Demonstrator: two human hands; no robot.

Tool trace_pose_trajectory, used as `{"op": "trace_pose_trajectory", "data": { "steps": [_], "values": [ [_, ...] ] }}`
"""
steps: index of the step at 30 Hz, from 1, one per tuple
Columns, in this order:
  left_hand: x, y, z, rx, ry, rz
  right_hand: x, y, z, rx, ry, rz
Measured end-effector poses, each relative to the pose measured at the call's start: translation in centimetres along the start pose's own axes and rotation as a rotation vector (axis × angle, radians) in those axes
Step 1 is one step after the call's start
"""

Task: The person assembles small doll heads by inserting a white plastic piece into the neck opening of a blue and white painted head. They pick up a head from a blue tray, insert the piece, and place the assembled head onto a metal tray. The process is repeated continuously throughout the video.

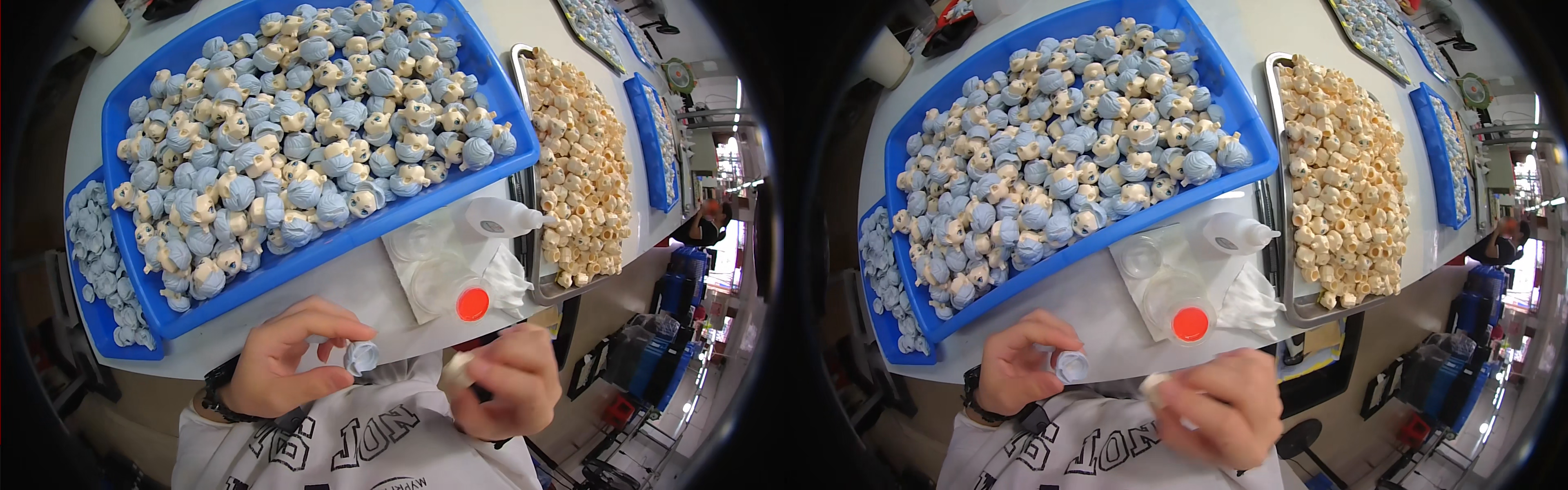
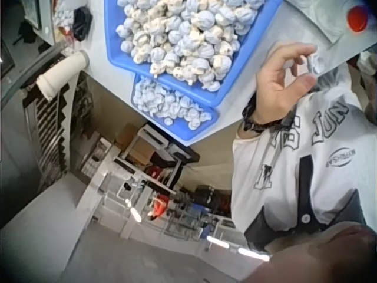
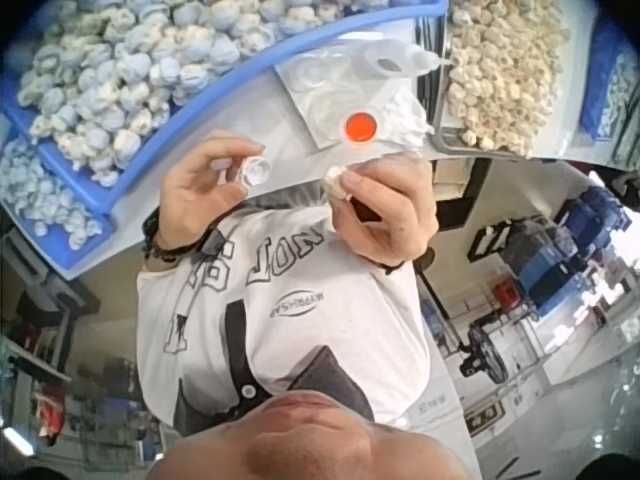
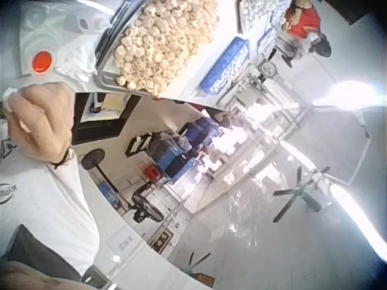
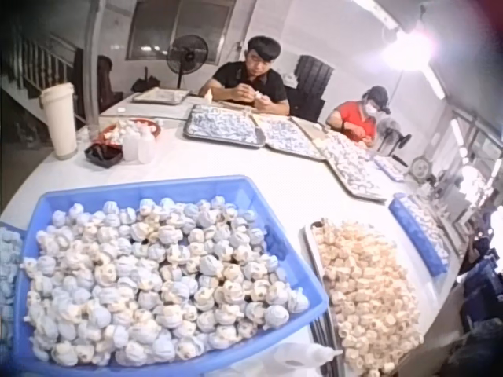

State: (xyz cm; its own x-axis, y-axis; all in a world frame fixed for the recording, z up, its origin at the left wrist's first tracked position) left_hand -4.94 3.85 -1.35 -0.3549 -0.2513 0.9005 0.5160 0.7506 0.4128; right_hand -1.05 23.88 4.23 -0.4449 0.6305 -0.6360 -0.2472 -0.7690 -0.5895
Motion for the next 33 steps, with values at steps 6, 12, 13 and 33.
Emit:
{"op": "trace_pose_trajectory", "data": {
  "steps": [6,12,13,33],
  "values": [
    [-0.1,-0.4,0.3,-0.051,0.063,0.100,-1.0,2.6,0.6,-0.053,-0.028,0.191],
    [0.0,-0.5,0.2,-0.112,0.088,0.166,-0.9,3.5,0.9,-0.208,-0.066,0.200],
    [0.0,-0.5,0.1,-0.114,0.092,0.174,-0.9,3.6,0.8,-0.250,-0.083,0.198],
    [2.6,-2.4,-6.8,-0.068,-0.363,-0.017,-5.6,8.4,1.5,-0.385,-0.272,0.270]
  ]
}}
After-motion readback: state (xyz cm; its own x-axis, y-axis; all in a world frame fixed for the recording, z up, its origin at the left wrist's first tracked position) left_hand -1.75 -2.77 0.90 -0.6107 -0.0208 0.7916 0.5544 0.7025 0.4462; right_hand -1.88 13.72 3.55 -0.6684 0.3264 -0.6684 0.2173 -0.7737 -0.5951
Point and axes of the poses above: each hand's wrist, its own z-axis towards the middle knuckle, its own y-axis out of the palm, x = y × z, the point moved 3 cm from there along z, towards the middle knuckle, and after that the axes turned 3 degrees about -x, right-handed, at the moved point
